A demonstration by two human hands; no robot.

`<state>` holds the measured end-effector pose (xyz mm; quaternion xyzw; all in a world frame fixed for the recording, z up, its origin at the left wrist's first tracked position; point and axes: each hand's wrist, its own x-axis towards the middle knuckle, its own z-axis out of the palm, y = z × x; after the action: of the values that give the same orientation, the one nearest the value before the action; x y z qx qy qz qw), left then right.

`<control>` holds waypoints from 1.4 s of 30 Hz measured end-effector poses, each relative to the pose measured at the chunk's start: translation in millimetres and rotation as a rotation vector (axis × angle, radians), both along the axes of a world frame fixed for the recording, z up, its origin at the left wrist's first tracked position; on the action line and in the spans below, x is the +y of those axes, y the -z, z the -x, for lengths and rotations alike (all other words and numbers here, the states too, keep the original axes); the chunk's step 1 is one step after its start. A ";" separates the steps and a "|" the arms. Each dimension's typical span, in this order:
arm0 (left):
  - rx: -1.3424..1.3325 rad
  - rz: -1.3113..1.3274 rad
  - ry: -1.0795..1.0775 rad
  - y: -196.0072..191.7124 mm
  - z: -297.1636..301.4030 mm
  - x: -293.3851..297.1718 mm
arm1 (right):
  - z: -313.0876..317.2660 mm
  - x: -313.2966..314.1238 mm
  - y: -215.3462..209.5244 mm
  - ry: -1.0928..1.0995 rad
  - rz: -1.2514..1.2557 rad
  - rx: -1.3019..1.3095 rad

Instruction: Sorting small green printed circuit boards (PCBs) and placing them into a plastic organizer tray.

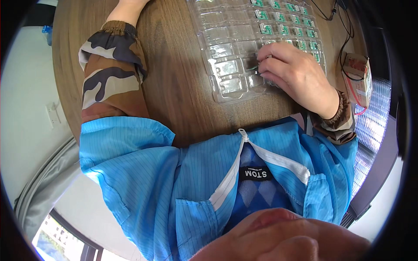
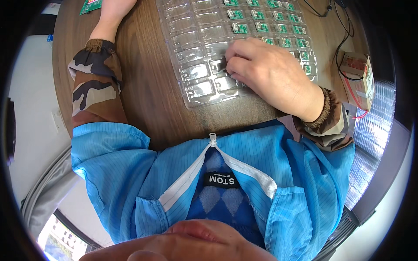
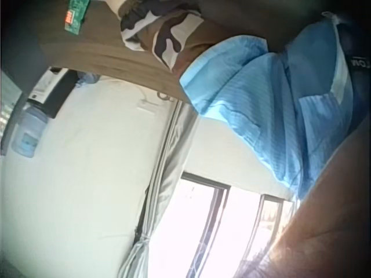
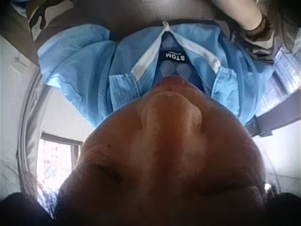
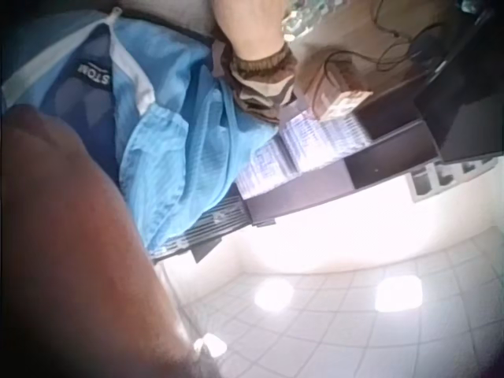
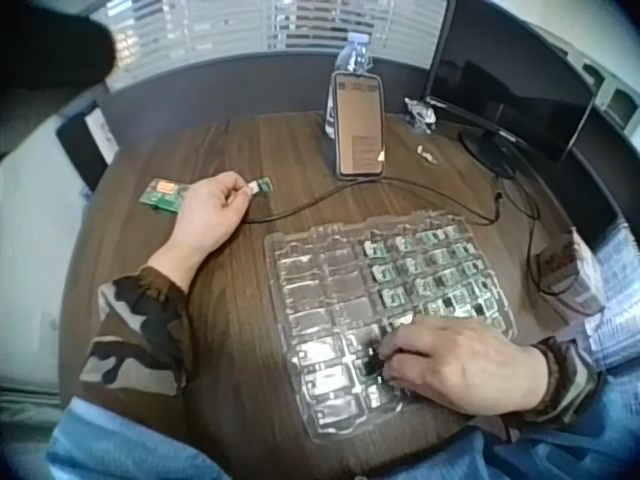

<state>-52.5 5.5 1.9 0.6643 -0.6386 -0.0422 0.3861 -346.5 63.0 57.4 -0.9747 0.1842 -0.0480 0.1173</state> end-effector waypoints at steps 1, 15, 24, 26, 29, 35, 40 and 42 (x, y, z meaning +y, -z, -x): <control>-0.004 0.001 0.001 0.2 0.4 -0.5 | 0.6 0.4 1.2 0.000 0.004 -0.003; -0.201 -0.148 -0.085 35.5 -29.3 -34.8 | -0.2 0.7 5.5 0.093 -0.085 -0.085; -0.027 0.014 0.053 1.9 0.8 -4.4 | 3.1 -13.9 -12.9 0.014 -0.089 -0.219; -0.033 0.023 0.036 -2.2 -4.7 0.5 | -5.7 -23.4 -19.5 0.050 -0.050 -0.296; -0.003 0.024 0.042 -3.8 -2.5 -0.2 | -15.2 -53.1 -26.6 0.032 -0.125 -0.243; -0.009 0.024 0.037 -4.7 0.2 -5.0 | -46.3 -112.4 -7.7 0.191 -0.488 -0.245; 0.011 0.035 0.012 3.6 -4.8 -6.8 | -61.2 -126.1 4.3 0.215 -0.519 -0.258; 0.014 0.036 0.012 3.3 -5.4 -6.2 | -63.1 -129.6 10.7 0.242 -0.531 -0.258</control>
<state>-47.1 -0.6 -1.3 0.6532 -0.6407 -0.0377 0.4019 -283.4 -66.7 46.7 -0.8669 0.2884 -0.1353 0.3836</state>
